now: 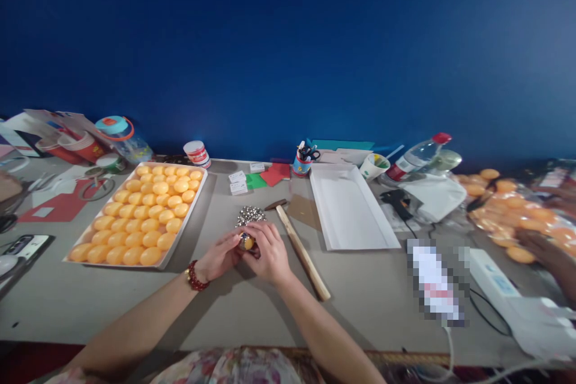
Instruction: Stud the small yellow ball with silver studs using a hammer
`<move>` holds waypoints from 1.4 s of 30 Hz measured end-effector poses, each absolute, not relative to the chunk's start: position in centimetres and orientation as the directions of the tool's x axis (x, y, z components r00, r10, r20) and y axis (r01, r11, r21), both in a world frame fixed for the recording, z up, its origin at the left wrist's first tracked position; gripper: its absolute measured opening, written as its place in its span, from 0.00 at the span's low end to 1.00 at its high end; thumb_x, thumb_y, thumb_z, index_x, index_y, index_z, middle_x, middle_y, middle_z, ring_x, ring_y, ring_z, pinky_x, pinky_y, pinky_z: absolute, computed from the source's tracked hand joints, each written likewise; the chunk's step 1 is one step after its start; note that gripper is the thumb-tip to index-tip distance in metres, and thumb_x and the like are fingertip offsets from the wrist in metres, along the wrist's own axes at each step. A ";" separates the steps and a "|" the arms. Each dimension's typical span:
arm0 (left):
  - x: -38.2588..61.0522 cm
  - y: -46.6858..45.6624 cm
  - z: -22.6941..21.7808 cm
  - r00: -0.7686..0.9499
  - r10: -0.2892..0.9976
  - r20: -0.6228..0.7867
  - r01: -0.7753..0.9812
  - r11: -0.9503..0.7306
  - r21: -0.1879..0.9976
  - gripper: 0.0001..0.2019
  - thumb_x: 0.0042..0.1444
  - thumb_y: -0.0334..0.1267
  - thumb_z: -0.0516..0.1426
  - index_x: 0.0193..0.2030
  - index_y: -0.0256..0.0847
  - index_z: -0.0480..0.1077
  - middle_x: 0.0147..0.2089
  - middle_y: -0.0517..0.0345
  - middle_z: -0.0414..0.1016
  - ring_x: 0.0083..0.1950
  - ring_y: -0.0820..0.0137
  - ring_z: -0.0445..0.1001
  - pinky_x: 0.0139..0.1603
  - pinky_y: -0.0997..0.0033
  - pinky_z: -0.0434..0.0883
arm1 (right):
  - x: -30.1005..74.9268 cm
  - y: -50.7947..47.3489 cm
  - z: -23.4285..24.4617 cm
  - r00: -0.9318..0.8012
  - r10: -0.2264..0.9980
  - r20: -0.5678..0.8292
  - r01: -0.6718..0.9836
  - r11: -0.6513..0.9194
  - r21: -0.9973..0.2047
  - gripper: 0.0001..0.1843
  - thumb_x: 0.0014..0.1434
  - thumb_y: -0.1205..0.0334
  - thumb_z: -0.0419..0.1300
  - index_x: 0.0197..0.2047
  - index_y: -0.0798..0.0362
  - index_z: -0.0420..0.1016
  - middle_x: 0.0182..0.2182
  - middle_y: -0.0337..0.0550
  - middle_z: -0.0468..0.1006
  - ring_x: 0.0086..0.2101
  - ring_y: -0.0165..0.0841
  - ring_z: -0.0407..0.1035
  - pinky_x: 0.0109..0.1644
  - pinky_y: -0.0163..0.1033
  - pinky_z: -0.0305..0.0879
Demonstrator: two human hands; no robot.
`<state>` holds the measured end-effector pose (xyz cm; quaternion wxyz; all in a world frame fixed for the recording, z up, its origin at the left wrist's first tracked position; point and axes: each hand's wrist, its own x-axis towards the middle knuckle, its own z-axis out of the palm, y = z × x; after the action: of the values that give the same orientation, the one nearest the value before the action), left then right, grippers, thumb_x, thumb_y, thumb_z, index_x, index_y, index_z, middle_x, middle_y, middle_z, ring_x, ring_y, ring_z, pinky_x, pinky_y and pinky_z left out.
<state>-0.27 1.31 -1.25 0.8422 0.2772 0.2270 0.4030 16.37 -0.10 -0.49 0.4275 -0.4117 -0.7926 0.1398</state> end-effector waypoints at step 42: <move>0.4 0.9 0.0 0.628 0.753 -0.195 -0.555 0.610 0.566 0.11 0.55 0.43 0.62 0.36 0.36 0.73 0.30 0.53 0.76 0.32 0.67 0.74 0.40 0.67 0.71 | 16.1 0.1 -1.1 -0.324 0.741 0.589 0.495 0.663 -0.562 0.22 0.58 0.56 0.64 0.55 0.49 0.69 0.52 0.53 0.75 0.55 0.45 0.68 0.56 0.54 0.65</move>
<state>0.38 0.90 0.01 0.8715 0.2334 0.2125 0.3752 16.13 0.14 -1.06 0.4352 -0.3857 -0.8012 0.1409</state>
